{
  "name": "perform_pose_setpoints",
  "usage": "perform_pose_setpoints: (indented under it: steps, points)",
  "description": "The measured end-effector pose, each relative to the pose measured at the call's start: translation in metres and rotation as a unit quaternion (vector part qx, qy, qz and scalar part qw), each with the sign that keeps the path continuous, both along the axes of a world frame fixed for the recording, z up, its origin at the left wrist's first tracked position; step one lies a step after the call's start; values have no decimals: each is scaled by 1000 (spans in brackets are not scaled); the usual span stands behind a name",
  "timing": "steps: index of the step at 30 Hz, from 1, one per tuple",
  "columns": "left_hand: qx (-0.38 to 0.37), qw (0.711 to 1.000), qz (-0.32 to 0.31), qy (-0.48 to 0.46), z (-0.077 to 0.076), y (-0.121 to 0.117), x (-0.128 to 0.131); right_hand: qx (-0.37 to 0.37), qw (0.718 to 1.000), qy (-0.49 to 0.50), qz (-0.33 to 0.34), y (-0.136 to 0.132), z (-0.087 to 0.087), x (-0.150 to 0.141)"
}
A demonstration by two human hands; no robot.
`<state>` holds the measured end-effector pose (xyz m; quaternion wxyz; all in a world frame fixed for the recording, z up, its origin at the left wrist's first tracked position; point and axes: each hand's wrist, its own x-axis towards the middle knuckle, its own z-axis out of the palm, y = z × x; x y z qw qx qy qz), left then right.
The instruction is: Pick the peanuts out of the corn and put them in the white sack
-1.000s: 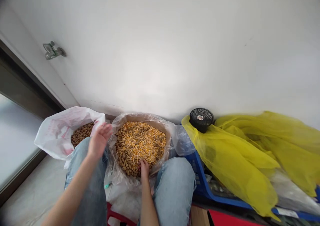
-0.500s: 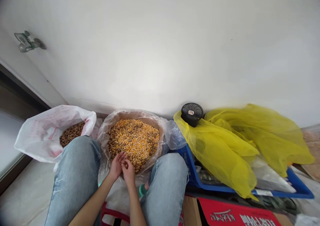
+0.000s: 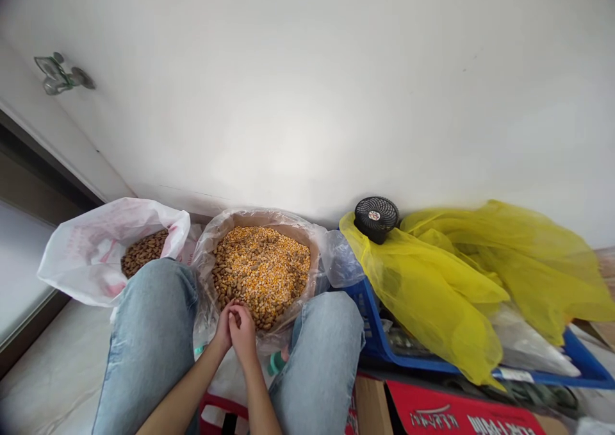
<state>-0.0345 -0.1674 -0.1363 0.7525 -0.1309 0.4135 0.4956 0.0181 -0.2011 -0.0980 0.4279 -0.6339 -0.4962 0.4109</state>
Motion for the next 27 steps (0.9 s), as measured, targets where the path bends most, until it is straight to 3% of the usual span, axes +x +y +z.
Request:
perform_pose_setpoints:
  steps: [4,10,12,16,18,23,27]
  points:
    - [5,1000,-8,-3,-4,-1,3,27,999,-19,-10,-1,4,0]
    - [0,1000,14,18,-6,-6,7,76,995,-32,61,-4,10,-1]
    - [-10,1000,7,19,-3,-6,7,75,996,-34,29,0,4,5]
    - [-30,1000,-2,-9,4,-4,6,13,986,-63,-151,17,-22,30]
    - [-32,999,1,-13,5,-3,6,-33,977,-87,-194,26,-38,42]
    - [-28,999,9,-19,8,-4,4,-45,976,-121,-177,36,-62,56]
    - [-28,999,18,-20,12,-3,3,-42,976,-125,-171,30,-57,52]
